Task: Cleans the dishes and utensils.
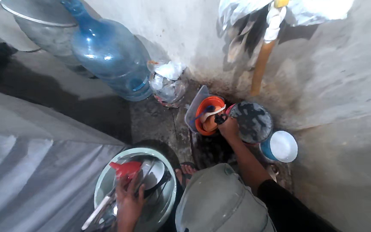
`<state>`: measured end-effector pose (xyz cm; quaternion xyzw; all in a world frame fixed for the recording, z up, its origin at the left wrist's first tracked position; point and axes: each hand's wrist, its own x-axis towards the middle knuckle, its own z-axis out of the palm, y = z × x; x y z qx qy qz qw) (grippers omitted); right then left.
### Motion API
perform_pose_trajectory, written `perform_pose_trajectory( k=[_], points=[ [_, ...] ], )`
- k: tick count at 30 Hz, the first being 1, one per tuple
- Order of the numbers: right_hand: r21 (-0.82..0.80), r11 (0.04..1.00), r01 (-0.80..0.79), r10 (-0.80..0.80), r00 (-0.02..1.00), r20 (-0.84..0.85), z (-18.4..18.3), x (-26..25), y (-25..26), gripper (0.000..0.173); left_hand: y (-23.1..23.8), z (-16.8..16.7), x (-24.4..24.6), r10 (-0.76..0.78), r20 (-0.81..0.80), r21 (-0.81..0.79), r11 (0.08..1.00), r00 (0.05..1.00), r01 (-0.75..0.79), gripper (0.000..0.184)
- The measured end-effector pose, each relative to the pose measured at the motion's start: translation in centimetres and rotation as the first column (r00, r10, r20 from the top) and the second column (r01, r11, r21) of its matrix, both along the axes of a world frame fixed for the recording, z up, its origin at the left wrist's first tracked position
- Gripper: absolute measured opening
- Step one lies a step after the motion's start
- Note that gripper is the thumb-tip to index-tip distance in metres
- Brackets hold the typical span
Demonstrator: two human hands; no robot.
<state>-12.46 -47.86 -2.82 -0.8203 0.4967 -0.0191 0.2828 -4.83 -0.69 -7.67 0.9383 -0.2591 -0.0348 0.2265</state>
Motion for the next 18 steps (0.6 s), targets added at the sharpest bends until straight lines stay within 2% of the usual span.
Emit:
perform_pose_trajectory(
  k=[3, 5, 8, 10, 13, 16, 18],
  points=[
    [-0.030, 1.000, 0.004, -0.002, 0.998, 0.064, 0.2, -0.1, -0.4, 0.036, -0.5, -0.2, 0.4, 0.038, 0.029, -0.024, 0.999, 0.999, -0.038, 0.048],
    [-0.079, 0.995, -0.062, 0.068, 0.995, 0.078, 0.5, 0.7, -1.1, 0.033, -0.5, -0.3, 0.7, 0.057, 0.032, -0.036, 0.998, 0.998, -0.056, 0.047],
    [-0.080, 0.951, -0.297, 0.292, 0.954, -0.075, 1.4, 3.8, -2.4, 0.039, -0.6, -0.4, 0.7, 0.085, 0.014, -0.042, 0.996, 0.996, -0.085, 0.045],
    [-0.064, 0.894, -0.444, 0.427, 0.885, -0.185, 0.8, 6.2, -3.3, 0.045, -0.6, -0.4, 0.6, 0.090, -0.002, -0.037, 0.995, 0.996, -0.090, 0.044],
    [0.018, 0.803, -0.596, 0.567, 0.754, -0.332, -0.3, 8.7, -3.5, 0.040, -0.8, 0.4, 0.3, 0.096, -0.039, -0.048, 0.994, 0.995, -0.098, 0.041],
    [0.066, 0.740, -0.669, 0.621, 0.642, -0.450, -2.8, 9.9, -3.2, 0.041, -0.5, 1.0, -0.3, 0.120, -0.052, -0.052, 0.991, 0.991, -0.123, 0.039],
    [0.067, 0.739, -0.670, 0.607, 0.620, -0.497, -4.5, 10.3, -3.0, 0.037, -0.3, 1.1, -0.9, 0.128, -0.038, -0.051, 0.990, 0.991, -0.130, 0.038]
  ],
)
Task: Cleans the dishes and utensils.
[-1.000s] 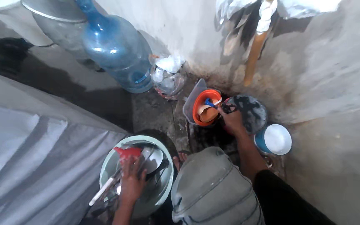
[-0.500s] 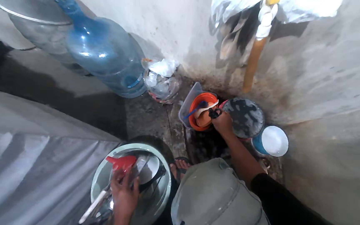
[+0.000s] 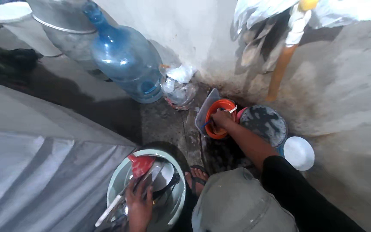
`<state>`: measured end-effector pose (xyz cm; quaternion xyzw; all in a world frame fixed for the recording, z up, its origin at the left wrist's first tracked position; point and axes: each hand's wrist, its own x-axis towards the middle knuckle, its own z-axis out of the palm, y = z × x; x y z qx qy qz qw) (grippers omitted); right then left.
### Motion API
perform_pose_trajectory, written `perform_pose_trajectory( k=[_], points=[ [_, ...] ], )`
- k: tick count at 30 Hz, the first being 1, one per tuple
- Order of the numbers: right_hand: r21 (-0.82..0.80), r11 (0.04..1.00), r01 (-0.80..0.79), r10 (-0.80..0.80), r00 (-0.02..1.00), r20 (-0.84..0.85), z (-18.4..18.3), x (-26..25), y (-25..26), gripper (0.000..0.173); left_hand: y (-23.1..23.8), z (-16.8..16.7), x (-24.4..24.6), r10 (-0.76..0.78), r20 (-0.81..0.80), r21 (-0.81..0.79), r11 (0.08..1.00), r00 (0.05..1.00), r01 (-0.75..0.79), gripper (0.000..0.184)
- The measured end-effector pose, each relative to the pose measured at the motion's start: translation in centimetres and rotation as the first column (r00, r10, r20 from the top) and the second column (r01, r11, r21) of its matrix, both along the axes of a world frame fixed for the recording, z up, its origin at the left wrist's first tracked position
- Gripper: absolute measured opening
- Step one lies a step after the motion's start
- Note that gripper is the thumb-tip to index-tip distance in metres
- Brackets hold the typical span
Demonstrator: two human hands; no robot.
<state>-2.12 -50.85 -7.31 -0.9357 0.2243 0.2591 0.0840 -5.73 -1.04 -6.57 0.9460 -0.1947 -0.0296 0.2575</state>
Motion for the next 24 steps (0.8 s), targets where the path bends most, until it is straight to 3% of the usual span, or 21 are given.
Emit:
perform_pose_trajectory(
  k=[3, 8, 11, 16, 18, 21, 24],
  points=[
    [-0.008, 0.998, 0.062, -0.063, 0.995, -0.071, -0.9, 0.5, 0.6, 0.043, 0.0, 0.3, -0.6, -0.011, 0.022, 0.007, 1.000, 1.000, 0.011, 0.034],
    [0.057, 0.989, 0.139, -0.129, 0.980, -0.149, 0.6, 0.9, 1.4, 0.054, -0.5, 0.0, -1.1, -0.036, 0.002, -0.029, 0.999, 0.999, 0.036, 0.032],
    [0.092, 0.988, 0.122, -0.111, 0.987, -0.120, 0.3, 0.4, 1.4, 0.061, -1.1, -0.4, -1.5, -0.079, 0.000, -0.049, 0.996, 0.997, 0.079, 0.031],
    [0.103, 0.989, 0.110, -0.100, 0.990, -0.100, 0.8, -0.6, 2.3, 0.045, -1.8, -1.0, -2.0, -0.138, -0.002, -0.100, 0.986, 0.990, 0.137, 0.029],
    [0.098, 0.987, 0.126, -0.128, 0.992, 0.015, 0.9, -1.3, 2.5, 0.035, -1.8, -1.3, -2.0, -0.146, 0.007, -0.123, 0.982, 0.989, 0.146, 0.028],
    [0.072, 0.981, 0.182, -0.194, 0.946, 0.258, 2.1, -3.5, 2.7, 0.033, -2.1, -1.5, -2.1, -0.171, 0.007, -0.167, 0.971, 0.985, 0.170, 0.027],
    [0.145, 0.942, 0.301, -0.327, 0.741, 0.587, 4.0, -8.0, 3.1, 0.035, -2.6, -1.8, -2.1, -0.205, 0.027, -0.152, 0.966, 0.978, 0.207, 0.027]
  ],
)
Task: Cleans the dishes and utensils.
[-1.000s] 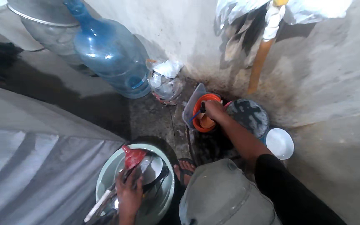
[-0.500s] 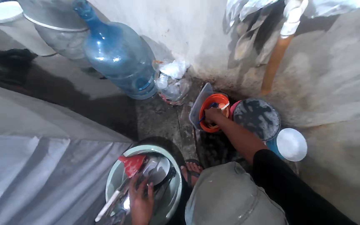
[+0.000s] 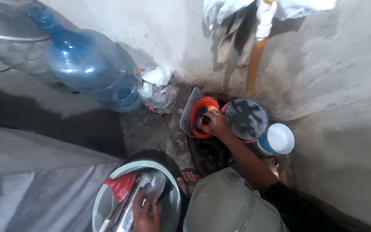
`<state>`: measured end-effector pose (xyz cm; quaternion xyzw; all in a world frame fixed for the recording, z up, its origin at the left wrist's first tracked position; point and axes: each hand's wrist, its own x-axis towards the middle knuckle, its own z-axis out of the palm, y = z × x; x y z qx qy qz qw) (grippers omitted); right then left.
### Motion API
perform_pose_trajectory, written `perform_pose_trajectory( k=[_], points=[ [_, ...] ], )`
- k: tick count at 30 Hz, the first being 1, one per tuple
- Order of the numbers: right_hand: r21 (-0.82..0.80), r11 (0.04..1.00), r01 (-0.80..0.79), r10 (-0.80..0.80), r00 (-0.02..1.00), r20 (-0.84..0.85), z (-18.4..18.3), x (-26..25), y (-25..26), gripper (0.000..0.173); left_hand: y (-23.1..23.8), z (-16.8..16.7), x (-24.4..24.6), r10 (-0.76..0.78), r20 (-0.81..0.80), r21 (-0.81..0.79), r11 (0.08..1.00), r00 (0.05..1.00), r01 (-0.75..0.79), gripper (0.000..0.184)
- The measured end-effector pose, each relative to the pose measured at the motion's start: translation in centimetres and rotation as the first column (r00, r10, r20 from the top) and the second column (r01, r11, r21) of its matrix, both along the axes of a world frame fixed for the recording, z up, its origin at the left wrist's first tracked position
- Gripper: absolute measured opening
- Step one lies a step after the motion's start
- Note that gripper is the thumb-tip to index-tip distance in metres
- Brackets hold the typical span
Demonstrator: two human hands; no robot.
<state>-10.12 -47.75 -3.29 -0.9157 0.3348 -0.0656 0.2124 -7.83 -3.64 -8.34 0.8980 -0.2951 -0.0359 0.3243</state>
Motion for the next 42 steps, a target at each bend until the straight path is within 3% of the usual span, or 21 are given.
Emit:
perform_pose_trajectory(
  k=[2, 4, 6, 8, 11, 13, 15, 17, 19, 23, 27, 32, 33, 37, 40, 42],
  points=[
    [0.156, 0.977, 0.148, -0.176, 0.968, 0.181, 1.4, -3.6, 0.3, 0.033, -0.6, 0.3, 0.0, -0.016, 0.004, -0.007, 1.000, 1.000, 0.016, 0.028],
    [0.393, 0.874, 0.285, -0.385, 0.900, 0.205, 2.6, -7.3, 0.1, 0.031, -1.7, 1.9, -0.1, -0.017, -0.033, 0.015, 1.000, 0.999, 0.018, 0.027],
    [0.533, 0.787, 0.309, -0.485, 0.845, 0.227, 2.7, -11.8, -0.2, 0.033, -2.9, 4.0, -0.6, -0.021, -0.118, 0.042, 0.999, 0.993, 0.026, 0.025],
    [0.578, 0.775, 0.256, -0.456, 0.859, 0.232, 2.6, -15.7, -0.7, 0.043, -1.7, 0.9, -0.4, -0.073, -0.058, -0.017, 0.997, 0.996, 0.072, 0.023],
    [0.583, 0.773, 0.250, -0.347, 0.936, 0.059, 1.6, -19.4, 0.4, 0.057, 1.4, -5.6, 0.4, -0.179, 0.029, -0.033, 0.983, 0.983, 0.180, 0.024],
    [0.586, 0.736, 0.340, -0.278, 0.940, -0.196, -0.5, -20.3, 1.7, 0.059, 0.6, -4.4, 0.2, -0.192, 0.003, 0.022, 0.981, 0.981, 0.192, 0.023],
    [0.573, 0.668, 0.474, -0.228, 0.864, -0.449, -3.8, -20.2, 3.2, 0.074, -1.0, -1.9, 0.0, -0.187, -0.010, 0.023, 0.982, 0.982, 0.187, 0.024],
    [0.552, 0.628, 0.549, -0.210, 0.802, -0.559, -7.8, -20.0, 5.0, 0.086, -1.6, -1.2, 0.0, -0.180, 0.005, -0.018, 0.984, 0.984, 0.180, 0.023],
    [0.514, 0.618, 0.595, -0.261, 0.772, -0.579, -11.1, -19.3, 6.6, 0.088, -2.2, -0.7, -0.3, -0.172, -0.013, -0.052, 0.984, 0.985, 0.171, 0.021],
    [0.500, 0.629, 0.596, -0.292, 0.776, -0.558, -13.9, -18.3, 8.5, 0.066, -4.6, 1.8, -1.4, -0.170, -0.120, -0.088, 0.983, 0.978, 0.160, 0.023],
    [0.571, 0.690, 0.445, -0.183, 0.871, -0.456, -12.3, -18.2, 9.6, 0.058, -4.9, -2.7, -0.6, -0.277, -0.109, -0.247, 0.938, 0.955, 0.244, 0.022],
    [0.533, 0.795, 0.288, -0.172, 0.951, -0.258, -4.2, -16.6, 9.1, 0.055, -14.0, 3.0, 1.1, -0.358, -0.398, -0.169, 0.934, 0.844, 0.316, 0.036],
    [0.514, 0.820, 0.251, -0.185, 0.967, -0.176, -2.1, -15.9, 8.7, 0.052, -16.9, 6.1, 1.6, -0.393, -0.472, -0.151, 0.918, 0.789, 0.367, 0.037],
    [0.380, 0.920, 0.095, -0.163, 0.975, 0.149, 7.2, -13.7, 6.9, 0.044, -26.3, 17.8, 3.3, -0.563, -0.661, -0.333, 0.812, 0.496, 0.479, 0.045],
    [0.176, 0.981, 0.085, -0.167, 0.834, 0.526, 12.2, -13.9, 5.8, 0.035, -30.3, 25.2, 3.5, -0.674, -0.652, -0.487, 0.724, 0.349, 0.489, 0.028],
    [0.129, 0.989, 0.068, -0.144, 0.589, 0.795, 14.3, -14.8, 4.0, 0.033, -32.2, 29.7, 2.9, -0.756, -0.593, -0.592, 0.642, 0.277, 0.487, 0.034]
  ],
)
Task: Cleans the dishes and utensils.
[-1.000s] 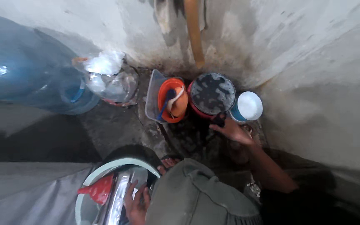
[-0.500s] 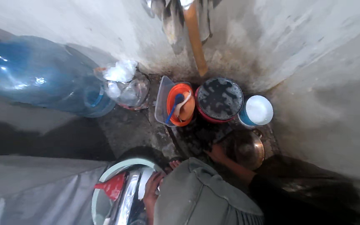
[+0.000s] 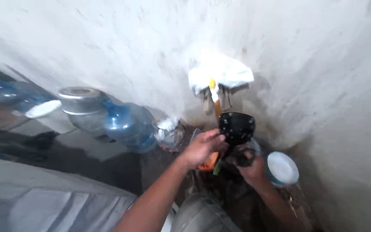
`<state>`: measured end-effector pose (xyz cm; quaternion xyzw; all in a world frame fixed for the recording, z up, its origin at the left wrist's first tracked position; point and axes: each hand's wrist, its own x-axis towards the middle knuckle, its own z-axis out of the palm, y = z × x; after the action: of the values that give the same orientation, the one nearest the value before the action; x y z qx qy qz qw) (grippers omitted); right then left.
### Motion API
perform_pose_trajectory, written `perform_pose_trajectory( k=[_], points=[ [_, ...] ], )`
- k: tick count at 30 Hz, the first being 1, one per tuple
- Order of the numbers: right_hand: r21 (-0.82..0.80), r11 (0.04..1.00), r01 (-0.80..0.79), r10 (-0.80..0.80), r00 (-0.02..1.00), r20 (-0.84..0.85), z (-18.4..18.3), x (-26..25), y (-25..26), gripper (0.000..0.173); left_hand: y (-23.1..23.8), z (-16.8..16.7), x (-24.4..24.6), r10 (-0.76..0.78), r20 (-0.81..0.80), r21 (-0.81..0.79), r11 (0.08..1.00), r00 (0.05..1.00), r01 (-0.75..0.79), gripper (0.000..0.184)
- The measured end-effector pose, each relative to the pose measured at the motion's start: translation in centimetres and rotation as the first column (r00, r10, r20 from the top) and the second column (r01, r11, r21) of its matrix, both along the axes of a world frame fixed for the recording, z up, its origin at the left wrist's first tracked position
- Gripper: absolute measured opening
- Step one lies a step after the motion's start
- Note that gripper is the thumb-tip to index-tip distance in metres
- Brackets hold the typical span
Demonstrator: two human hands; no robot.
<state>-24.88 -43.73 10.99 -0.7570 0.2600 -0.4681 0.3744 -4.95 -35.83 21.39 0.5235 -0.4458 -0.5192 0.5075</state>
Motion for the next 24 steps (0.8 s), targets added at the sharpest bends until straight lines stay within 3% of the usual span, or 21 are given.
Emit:
perform_pose_trajectory(
  k=[2, 4, 6, 8, 10, 12, 14, 16, 19, 22, 24],
  points=[
    [-0.043, 0.999, 0.008, 0.006, 0.949, 0.314, 2.8, -1.4, -2.0, 0.032, -1.9, 3.8, -1.2, 0.051, 0.055, -0.072, 0.996, 0.997, -0.047, 0.036],
    [-0.077, 0.996, 0.035, 0.007, 0.869, 0.494, 6.4, -3.0, -3.8, 0.037, -3.9, 6.7, -2.5, 0.164, 0.182, -0.099, 0.984, 0.970, -0.148, 0.039],
    [-0.043, 0.999, -0.022, 0.045, 0.747, 0.663, 11.2, -3.4, -5.2, 0.060, -6.3, 8.3, -3.4, 0.262, 0.249, -0.134, 0.963, 0.932, -0.235, 0.039],
    [-0.056, 0.994, -0.092, 0.105, 0.704, 0.702, 16.4, -2.8, -6.2, 0.071, -8.3, 9.1, -4.8, 0.330, 0.152, -0.163, 0.938, 0.932, -0.305, 0.033],
    [-0.094, 0.995, -0.020, 0.073, 0.798, 0.598, 20.1, -1.6, -6.5, 0.058, -8.8, 9.2, -6.6, 0.365, -0.023, -0.187, 0.913, 0.931, -0.362, 0.029],
    [-0.219, 0.971, 0.096, -0.019, 0.944, 0.329, 21.8, -0.7, -6.3, 0.035, -7.7, 8.7, -9.0, 0.364, -0.209, -0.215, 0.888, 0.908, -0.405, 0.035],
    [-0.439, 0.891, 0.118, -0.103, 0.993, 0.057, 21.0, 0.6, -6.4, 0.034, -7.3, 7.5, -10.3, 0.305, -0.410, -0.208, 0.886, 0.860, -0.414, 0.056],
    [-0.584, 0.809, 0.069, -0.132, 0.989, -0.067, 18.0, 1.9, -6.5, 0.036, -7.2, 7.4, -11.1, 0.276, -0.581, -0.148, 0.889, 0.766, -0.433, 0.071],
    [-0.657, 0.751, -0.070, -0.110, 0.967, -0.229, 13.9, 1.8, -5.9, 0.046, -6.8, 7.3, -10.5, 0.358, -0.628, -0.082, 0.853, 0.692, -0.516, 0.073],
    [-0.765, 0.642, -0.045, -0.181, 0.961, -0.208, 12.4, 1.1, -7.7, 0.045, -7.5, 6.2, -9.7, 0.380, -0.634, -0.042, 0.852, 0.673, -0.521, 0.068],
    [-0.704, 0.709, 0.034, -0.229, 0.956, -0.184, 13.7, 1.0, -9.1, 0.043, -8.2, 5.6, -9.8, 0.370, -0.622, -0.049, 0.861, 0.690, -0.506, 0.065]
  ],
)
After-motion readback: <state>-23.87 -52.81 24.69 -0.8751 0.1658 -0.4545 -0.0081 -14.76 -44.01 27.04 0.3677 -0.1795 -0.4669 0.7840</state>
